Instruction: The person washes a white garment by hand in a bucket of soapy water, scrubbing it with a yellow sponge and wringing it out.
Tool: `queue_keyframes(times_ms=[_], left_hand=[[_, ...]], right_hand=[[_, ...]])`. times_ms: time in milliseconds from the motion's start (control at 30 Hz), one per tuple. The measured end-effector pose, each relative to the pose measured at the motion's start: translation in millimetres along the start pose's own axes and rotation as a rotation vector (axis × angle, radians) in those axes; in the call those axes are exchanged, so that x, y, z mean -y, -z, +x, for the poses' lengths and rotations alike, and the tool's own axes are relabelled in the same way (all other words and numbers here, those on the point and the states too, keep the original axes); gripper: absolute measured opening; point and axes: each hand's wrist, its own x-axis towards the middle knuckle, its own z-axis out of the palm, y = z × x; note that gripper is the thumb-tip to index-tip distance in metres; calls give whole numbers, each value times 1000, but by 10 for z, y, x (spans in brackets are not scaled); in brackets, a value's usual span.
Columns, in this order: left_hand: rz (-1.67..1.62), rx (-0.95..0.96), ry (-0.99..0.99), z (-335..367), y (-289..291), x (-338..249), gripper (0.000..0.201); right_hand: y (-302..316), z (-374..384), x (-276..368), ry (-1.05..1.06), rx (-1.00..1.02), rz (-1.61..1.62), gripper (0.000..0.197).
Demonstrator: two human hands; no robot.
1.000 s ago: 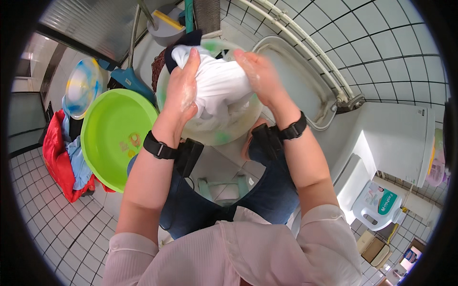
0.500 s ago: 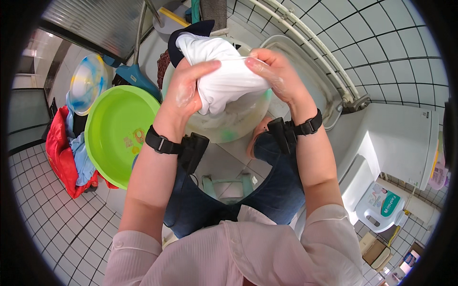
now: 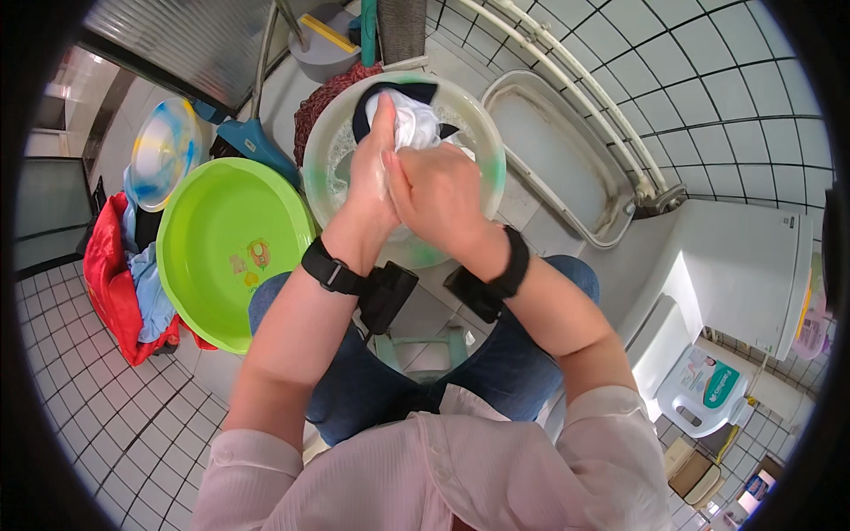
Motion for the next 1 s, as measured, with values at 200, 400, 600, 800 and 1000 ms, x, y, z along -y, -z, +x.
queue_keyframes(times_ms=[200, 400, 600, 800, 1000], left_hand=[[-25, 26, 136, 28, -33, 39, 49], [-8, -81, 27, -3, -123, 268, 39], [126, -39, 20, 1, -160, 349, 47], [82, 36, 223, -33, -95, 158, 45], [31, 320, 91, -81, -114, -145, 49]], right_hand=[[-285, -90, 58, -41, -76, -59, 13], [-301, 62, -92, -443, -42, 258, 31], [-330, 145, -419, -571, -119, 351, 40], [-398, 97, -382, -379, -159, 57, 31], [-216, 84, -810, -703, -99, 1163, 37]])
